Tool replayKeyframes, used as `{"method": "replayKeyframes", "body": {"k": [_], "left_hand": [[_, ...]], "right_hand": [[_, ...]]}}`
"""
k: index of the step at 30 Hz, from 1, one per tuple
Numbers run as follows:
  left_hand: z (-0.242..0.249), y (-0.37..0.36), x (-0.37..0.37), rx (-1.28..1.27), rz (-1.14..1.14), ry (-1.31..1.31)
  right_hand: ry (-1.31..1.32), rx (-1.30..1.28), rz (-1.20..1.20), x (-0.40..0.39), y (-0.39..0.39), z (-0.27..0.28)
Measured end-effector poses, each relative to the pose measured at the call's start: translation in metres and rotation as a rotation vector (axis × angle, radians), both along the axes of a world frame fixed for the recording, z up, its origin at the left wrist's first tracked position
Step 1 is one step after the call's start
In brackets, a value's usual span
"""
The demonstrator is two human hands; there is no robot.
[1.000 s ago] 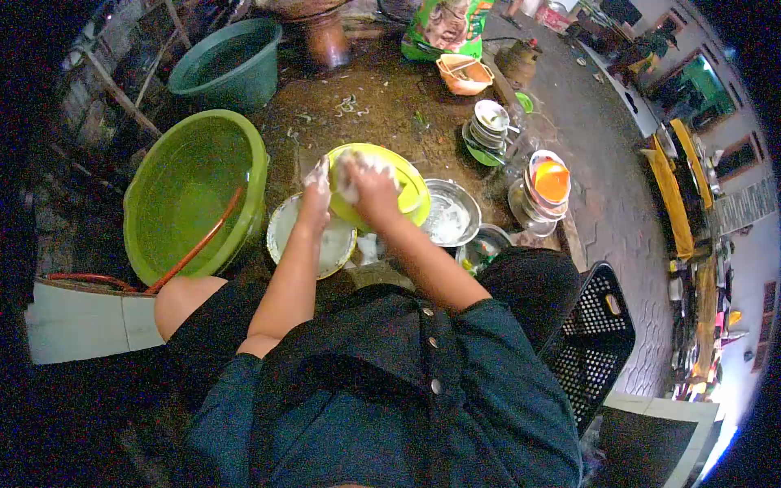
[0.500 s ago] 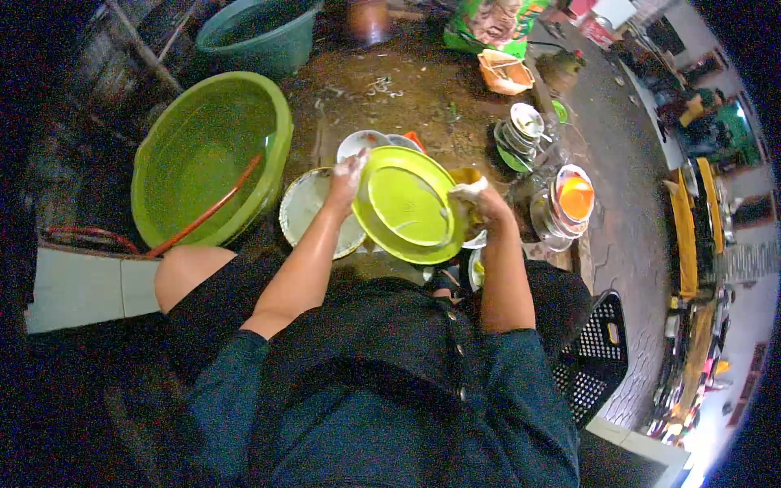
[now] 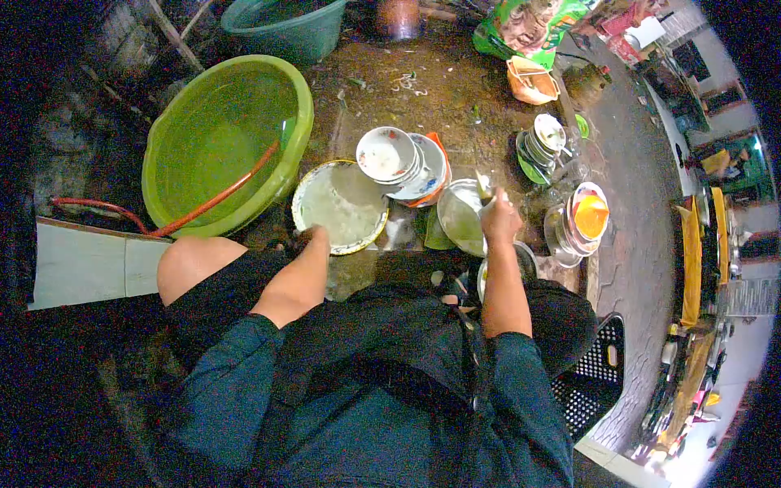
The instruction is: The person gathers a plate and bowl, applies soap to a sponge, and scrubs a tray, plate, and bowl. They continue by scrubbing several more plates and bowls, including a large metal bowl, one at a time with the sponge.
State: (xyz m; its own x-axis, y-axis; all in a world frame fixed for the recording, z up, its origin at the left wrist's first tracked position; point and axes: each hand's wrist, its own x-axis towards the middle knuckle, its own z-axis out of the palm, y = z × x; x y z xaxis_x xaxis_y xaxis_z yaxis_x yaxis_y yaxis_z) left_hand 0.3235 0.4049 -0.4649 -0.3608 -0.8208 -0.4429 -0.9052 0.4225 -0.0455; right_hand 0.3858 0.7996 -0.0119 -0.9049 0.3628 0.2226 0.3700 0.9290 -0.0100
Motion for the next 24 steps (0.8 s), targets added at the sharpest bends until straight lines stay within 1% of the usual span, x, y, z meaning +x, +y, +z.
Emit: {"method": "replayKeyframes", "body": {"k": [1,2,3,4,7,9,11,12,13,14,15,16,17,19,20,21,22,23,24], "left_hand": [[-0.006,-0.004,0.000,-0.001,0.006,-0.001],[-0.006,-0.006,-0.001,0.065,0.062,0.056],[-0.003,-0.001,-0.004,0.132,0.114,0.115],[0.001,-0.004,0.000,0.199,0.166,0.173],[0.023,-0.012,0.002,0.406,0.326,0.343],[0.048,-0.014,-0.008,0.542,0.435,0.466],[0.076,-0.016,-0.007,0.679,0.544,0.593],[0.091,-0.013,-0.001,0.746,0.598,0.654],[0.099,-0.021,0.038,0.812,0.650,0.714],[0.117,-0.017,0.040,0.876,0.700,0.774],[0.139,-0.002,0.014,0.938,0.749,0.834],[0.157,-0.005,0.019,0.997,0.798,0.893],[0.180,-0.010,0.020,0.991,0.797,0.896],[0.232,-0.016,0.010,0.708,0.442,0.738],[0.253,-0.012,0.007,0.621,0.434,0.673],[0.253,-0.013,0.004,0.616,0.434,0.684],[0.253,-0.015,0.002,0.737,0.473,0.795],[0.253,-0.017,0.002,0.859,0.511,0.906],[0.300,-0.008,0.010,1.053,0.526,0.917]], "right_hand": [[-0.037,0.015,0.028,0.001,-0.004,-0.014],[-0.057,0.013,0.090,0.006,-0.010,-0.021],[-0.075,0.010,0.149,0.010,-0.015,-0.026],[-0.203,0.034,0.151,0.013,-0.014,-0.036],[-0.270,0.018,0.224,0.022,-0.020,-0.059],[-0.268,-0.006,0.274,0.027,-0.018,-0.073],[-0.342,-0.087,0.312,0.028,-0.021,-0.077],[-0.338,-0.119,0.306,0.030,-0.024,-0.073],[-0.338,-0.119,0.309,0.029,-0.027,-0.069],[-0.357,-0.151,0.271,0.028,-0.032,-0.066],[-0.376,-0.186,0.233,0.028,-0.035,-0.065],[-0.379,-0.191,0.235,0.028,-0.036,-0.067],[-0.384,-0.234,0.229,0.026,-0.035,-0.068],[-0.382,-0.280,0.229,0.024,-0.031,-0.072],[-0.389,-0.282,0.220,0.023,-0.028,-0.074],[-0.394,-0.285,0.211,0.020,-0.032,-0.070],[-0.387,-0.291,0.218,0.017,-0.036,-0.066],[-0.376,-0.291,0.160,0.012,-0.041,-0.063],[-0.365,-0.292,0.102,0.007,-0.047,-0.058]]}}
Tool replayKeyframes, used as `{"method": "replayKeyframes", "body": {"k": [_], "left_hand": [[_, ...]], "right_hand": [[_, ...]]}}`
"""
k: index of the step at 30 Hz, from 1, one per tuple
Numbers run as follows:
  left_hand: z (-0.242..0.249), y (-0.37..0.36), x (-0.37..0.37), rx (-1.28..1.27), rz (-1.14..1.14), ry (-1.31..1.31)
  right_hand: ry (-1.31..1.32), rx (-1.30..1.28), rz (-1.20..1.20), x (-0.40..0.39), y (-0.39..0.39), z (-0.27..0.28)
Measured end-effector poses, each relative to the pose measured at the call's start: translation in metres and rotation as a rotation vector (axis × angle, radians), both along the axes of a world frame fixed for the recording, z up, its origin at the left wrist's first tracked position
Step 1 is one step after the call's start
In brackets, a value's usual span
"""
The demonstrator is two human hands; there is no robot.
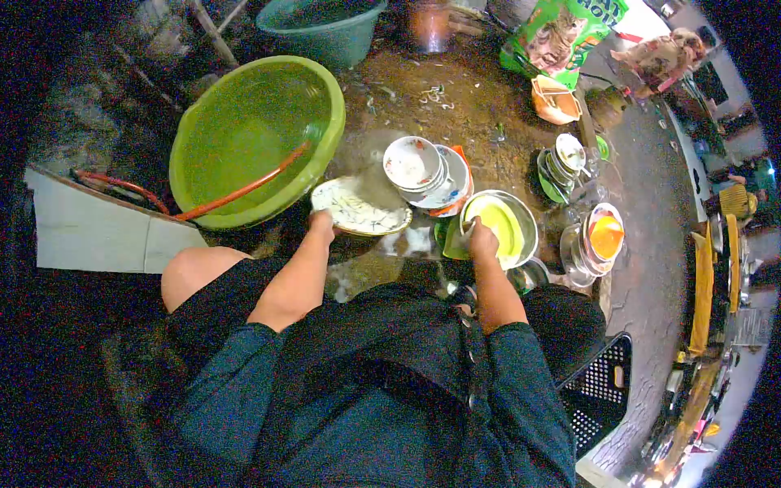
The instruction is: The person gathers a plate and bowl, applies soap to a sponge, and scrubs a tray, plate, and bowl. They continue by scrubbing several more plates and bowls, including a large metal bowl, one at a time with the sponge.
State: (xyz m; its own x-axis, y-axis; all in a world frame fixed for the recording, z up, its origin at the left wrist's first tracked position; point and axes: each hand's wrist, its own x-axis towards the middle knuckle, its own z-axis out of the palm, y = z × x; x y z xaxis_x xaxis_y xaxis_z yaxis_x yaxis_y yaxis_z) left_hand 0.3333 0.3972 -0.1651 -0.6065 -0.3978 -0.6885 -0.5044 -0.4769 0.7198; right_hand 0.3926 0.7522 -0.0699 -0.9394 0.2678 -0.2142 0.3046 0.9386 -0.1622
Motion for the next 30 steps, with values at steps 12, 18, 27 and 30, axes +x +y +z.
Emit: {"method": "replayKeyframes", "body": {"k": [12,18,27,30], "left_hand": [[0.166,0.029,0.037,0.068,-0.372,0.182],[0.185,0.016,0.057,-0.245,-0.364,0.369],[0.197,-0.013,0.056,-0.174,-0.362,0.615],[0.215,0.001,0.056,-0.192,-0.468,0.669]], "right_hand": [[-0.139,-1.264,0.286,-0.052,-0.163,0.013],[0.085,-0.750,0.561,-0.020,-0.224,0.059],[0.288,-0.331,0.248,-0.056,-0.167,0.056],[0.641,-0.452,0.261,-0.083,-0.182,0.070]]}}
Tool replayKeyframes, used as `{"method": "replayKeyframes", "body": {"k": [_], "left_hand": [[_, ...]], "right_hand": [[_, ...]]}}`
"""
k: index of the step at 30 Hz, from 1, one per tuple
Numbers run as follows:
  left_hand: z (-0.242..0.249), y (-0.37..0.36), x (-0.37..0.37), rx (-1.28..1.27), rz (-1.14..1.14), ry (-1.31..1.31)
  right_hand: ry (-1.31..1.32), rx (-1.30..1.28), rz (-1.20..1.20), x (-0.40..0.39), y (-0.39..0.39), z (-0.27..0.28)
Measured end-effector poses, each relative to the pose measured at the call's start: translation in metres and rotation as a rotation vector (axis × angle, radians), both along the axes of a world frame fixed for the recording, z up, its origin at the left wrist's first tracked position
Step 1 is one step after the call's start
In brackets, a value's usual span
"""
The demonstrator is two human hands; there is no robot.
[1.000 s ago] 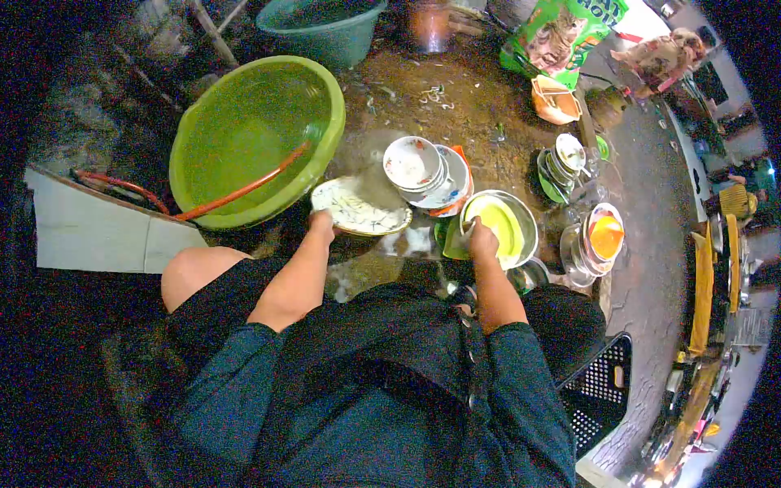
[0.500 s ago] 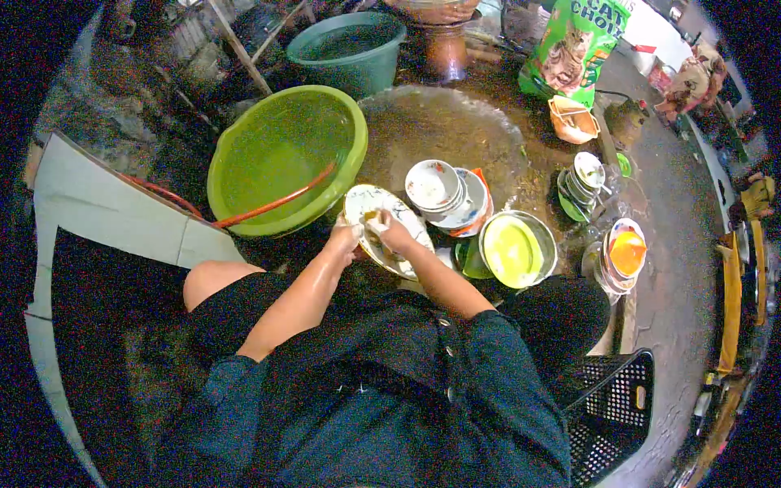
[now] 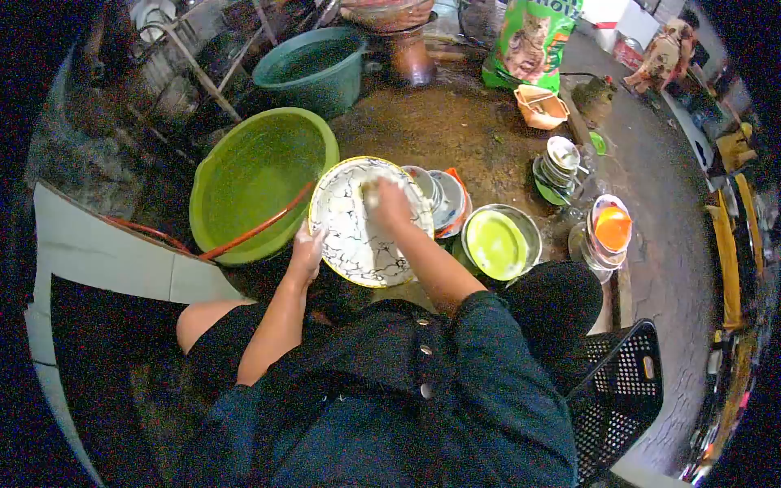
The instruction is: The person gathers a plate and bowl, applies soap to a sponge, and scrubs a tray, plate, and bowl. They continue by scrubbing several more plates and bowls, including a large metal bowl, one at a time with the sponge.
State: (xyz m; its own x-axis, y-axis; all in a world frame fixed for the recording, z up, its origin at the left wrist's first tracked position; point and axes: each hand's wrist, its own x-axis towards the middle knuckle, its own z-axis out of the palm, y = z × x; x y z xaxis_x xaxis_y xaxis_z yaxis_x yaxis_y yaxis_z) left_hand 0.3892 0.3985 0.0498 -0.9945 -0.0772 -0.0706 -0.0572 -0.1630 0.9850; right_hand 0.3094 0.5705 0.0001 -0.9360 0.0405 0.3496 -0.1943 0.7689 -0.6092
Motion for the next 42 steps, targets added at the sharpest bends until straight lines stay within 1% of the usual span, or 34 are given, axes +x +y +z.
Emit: {"method": "replayKeyframes", "body": {"k": [1,2,4,5,7,9,10,11,12,13,15,17,18,19,20,21,22,23,25,27,28,29,30,31,32,33,34,35,37,38,39,40,41,42], "left_hand": [[0.001,0.003,0.000,-0.036,-0.012,-0.015],[-0.003,0.004,-0.005,-0.034,-0.020,-0.012],[-0.016,0.001,-0.017,-0.013,0.033,0.054],[-0.017,-0.001,-0.021,-0.009,0.032,0.060],[-0.019,-0.005,-0.026,-0.016,0.109,0.052],[-0.011,-0.002,-0.027,0.019,0.100,0.049],[-0.013,0.000,-0.029,0.022,0.081,0.068],[-0.015,0.001,-0.030,0.024,0.056,0.083],[-0.017,0.005,-0.031,0.027,0.046,0.081],[-0.019,0.012,-0.033,-0.027,0.023,0.124],[-0.022,0.018,-0.036,-0.074,-0.014,0.168],[-0.016,0.021,-0.039,-0.183,-0.052,0.121],[-0.002,0.022,-0.037,-0.151,-0.108,0.048],[-0.004,0.025,-0.040,-0.147,-0.115,0.053],[-0.009,0.028,-0.044,-0.072,-0.074,0.073],[-0.014,0.030,-0.046,0.002,-0.032,0.090],[-0.019,0.028,-0.049,0.086,-0.003,0.057],[-0.025,0.026,-0.053,0.190,0.005,0.052],[-0.028,0.027,-0.059,0.175,0.004,0.032],[-0.024,0.026,-0.055,0.214,-0.019,-0.003],[-0.015,0.031,-0.054,0.255,-0.047,-0.039],[-0.003,0.035,-0.049,0.222,-0.071,-0.083],[-0.014,0.039,-0.054,0.158,-0.039,-0.086],[-0.012,0.042,-0.052,0.097,-0.119,-0.097],[-0.029,0.041,-0.057,0.076,-0.150,-0.121],[-0.042,0.047,-0.064,0.048,-0.169,-0.147],[-0.021,0.055,-0.057,-0.016,-0.192,-0.131],[0.000,0.057,-0.048,-0.085,-0.201,-0.118],[-0.025,0.054,-0.058,-0.086,-0.276,-0.089],[-0.072,0.047,-0.076,-0.122,-0.275,0.042],[-0.054,0.050,-0.072,-0.120,-0.272,0.048],[-0.020,0.055,-0.061,-0.206,-0.298,0.016],[-0.002,0.057,-0.054,-0.296,-0.326,-0.019],[-0.014,0.053,-0.062,-0.400,-0.344,0.024]], "right_hand": [[0.007,-0.017,0.057,-0.002,-0.013,0.007],[-0.122,0.042,0.227,0.013,-0.023,0.046],[-0.176,0.191,0.344,0.032,-0.043,0.036],[-0.104,0.259,0.404,0.054,-0.041,0.031],[0.083,0.232,0.643,0.057,-0.017,-0.022],[-0.340,0.374,0.579,0.060,0.010,0.000],[-0.306,0.390,0.477,0.055,0.027,0.000],[-0.128,0.464,0.265,0.046,0.036,-0.004],[-0.129,0.328,0.131,0.035,0.043,-0.001],[0.037,0.213,0.050,0.023,0.050,0.003],[0.079,0.077,-0.112,0.001,0.042,0.010],[0.228,0.114,-0.087,-0.016,0.030,-0.002],[-0.001,0.128,-0.001,-0.003,0.016,0.032],[0.006,0.030,0.127,-0.005,0.007,0.016],[0.063,0.242,0.174,0.009,-0.009,0.022],[0.102,0.364,0.249,0.026,-0.013,0.022],[0.106,0.399,0.298,0.047,-0.012,0.033],[0.136,0.428,0.357,0.050,-0.005,0.018],[0.097,0.438,0.392,0.055,0.022,0.010],[0.039,0.484,0.235,0.051,0.055,0.018],[0.061,0.472,0.036,0.041,0.067,0.019],[0.028,0.346,-0.108,0.019,0.080,-0.004],[0.010,0.219,-0.257,-0.001,0.093,-0.019],[0.000,0.118,-0.257,0.007,0.087,0.028],[-0.070,0.028,-0.342,0.000,0.077,0.041],[-0.054,-0.051,-0.296,-0.008,0.071,0.035],[-0.171,-0.051,-0.216,-0.019,0.062,0.018],[0.044,0.061,-0.085,0.002,0.045,0.029],[0.046,0.089,0.125,0.013,0.013,0.019],[0.050,0.090,0.127,0.012,0.013,0.013],[0.145,0.112,0.148,0.005,0.017,0.005],[0.238,0.132,0.167,0.000,0.019,0.001],[0.026,0.106,0.000,0.004,0.025,0.022],[0.015,0.062,-0.134,-0.007,0.038,0.022]]}}
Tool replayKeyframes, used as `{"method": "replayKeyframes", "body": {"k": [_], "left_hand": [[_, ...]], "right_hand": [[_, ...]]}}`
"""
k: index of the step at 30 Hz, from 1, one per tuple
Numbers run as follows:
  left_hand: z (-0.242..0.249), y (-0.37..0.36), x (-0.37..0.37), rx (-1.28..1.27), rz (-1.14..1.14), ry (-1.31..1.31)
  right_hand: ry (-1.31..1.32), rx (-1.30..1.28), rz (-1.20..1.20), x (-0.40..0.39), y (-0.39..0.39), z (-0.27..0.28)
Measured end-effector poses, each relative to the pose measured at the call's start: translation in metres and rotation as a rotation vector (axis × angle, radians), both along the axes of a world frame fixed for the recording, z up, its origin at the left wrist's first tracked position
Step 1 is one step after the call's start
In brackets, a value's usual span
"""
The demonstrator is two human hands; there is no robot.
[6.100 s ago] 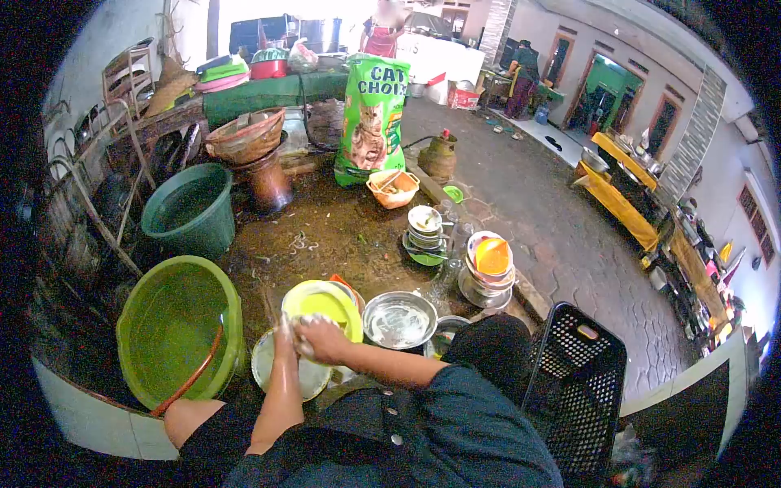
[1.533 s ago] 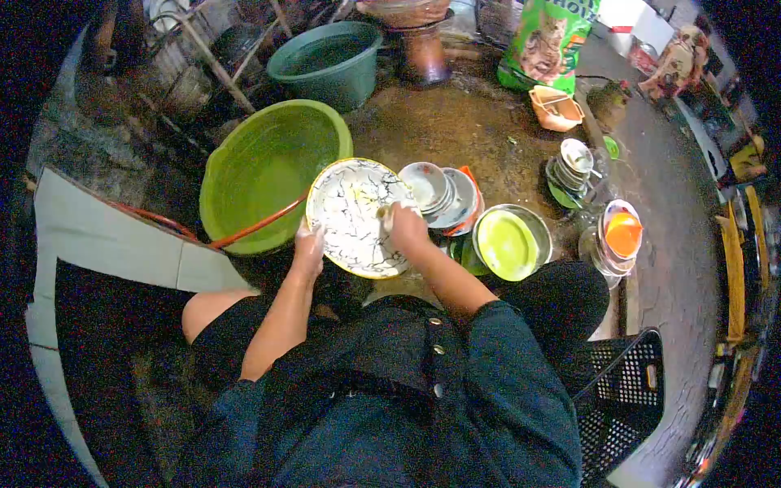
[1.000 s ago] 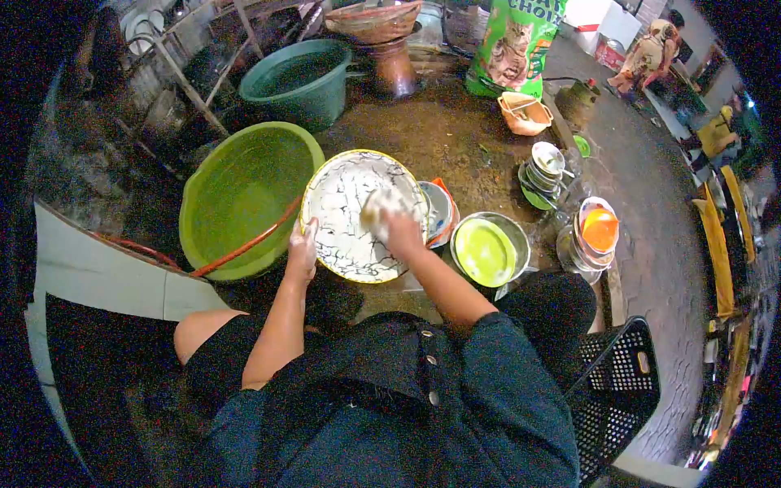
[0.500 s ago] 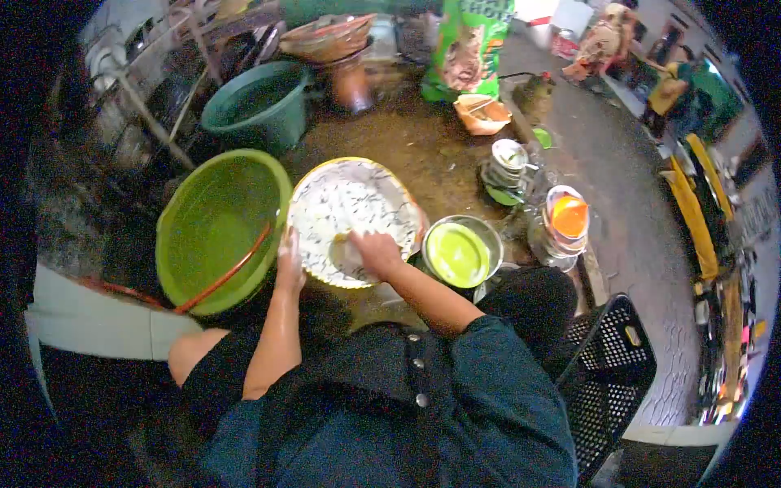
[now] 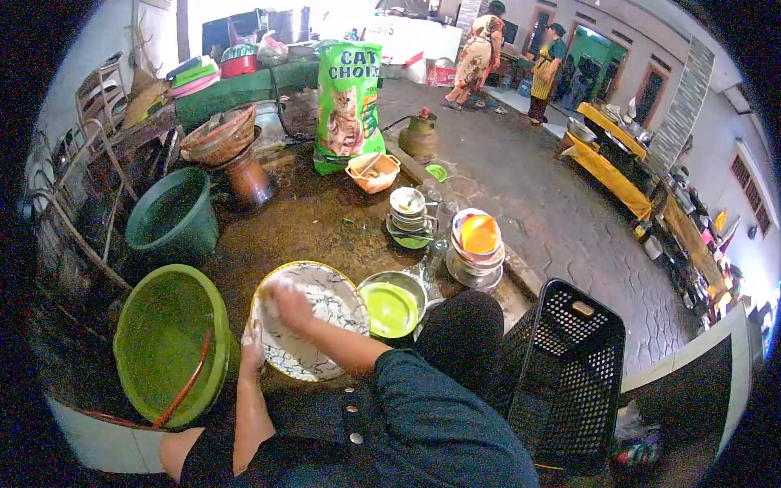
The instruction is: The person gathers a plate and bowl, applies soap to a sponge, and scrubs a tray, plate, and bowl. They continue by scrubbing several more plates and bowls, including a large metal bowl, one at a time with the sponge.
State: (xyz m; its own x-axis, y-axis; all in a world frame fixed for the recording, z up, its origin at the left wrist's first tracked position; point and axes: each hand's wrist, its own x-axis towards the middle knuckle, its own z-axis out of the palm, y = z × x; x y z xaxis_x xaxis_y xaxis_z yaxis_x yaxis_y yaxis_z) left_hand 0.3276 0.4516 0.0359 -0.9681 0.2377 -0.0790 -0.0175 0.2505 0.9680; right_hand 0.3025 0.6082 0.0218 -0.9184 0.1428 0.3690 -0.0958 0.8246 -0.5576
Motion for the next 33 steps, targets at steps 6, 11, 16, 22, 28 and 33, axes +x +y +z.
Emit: {"method": "replayKeyframes", "body": {"k": [6,11,16,22,28,33], "left_hand": [[-0.015,-0.001,-0.011,0.358,0.169,0.084],[0.005,0.007,-0.005,0.459,0.327,0.078],[-0.009,0.015,-0.008,0.353,0.038,0.103],[0.021,0.019,-0.004,0.469,0.230,0.030],[0.010,0.011,-0.009,0.418,0.358,0.169],[0.003,0.014,-0.009,0.324,0.092,0.056]], "right_hand": [[-0.081,0.064,-0.231,0.015,0.058,0.004],[-0.220,0.032,0.124,0.062,-0.009,-0.009],[0.010,-0.271,0.203,0.016,-0.016,0.002],[-0.087,-0.143,-0.320,-0.004,0.066,0.010],[-0.200,-0.052,0.117,0.064,-0.009,0.007],[0.148,-0.117,0.148,0.014,-0.018,0.000]]}}
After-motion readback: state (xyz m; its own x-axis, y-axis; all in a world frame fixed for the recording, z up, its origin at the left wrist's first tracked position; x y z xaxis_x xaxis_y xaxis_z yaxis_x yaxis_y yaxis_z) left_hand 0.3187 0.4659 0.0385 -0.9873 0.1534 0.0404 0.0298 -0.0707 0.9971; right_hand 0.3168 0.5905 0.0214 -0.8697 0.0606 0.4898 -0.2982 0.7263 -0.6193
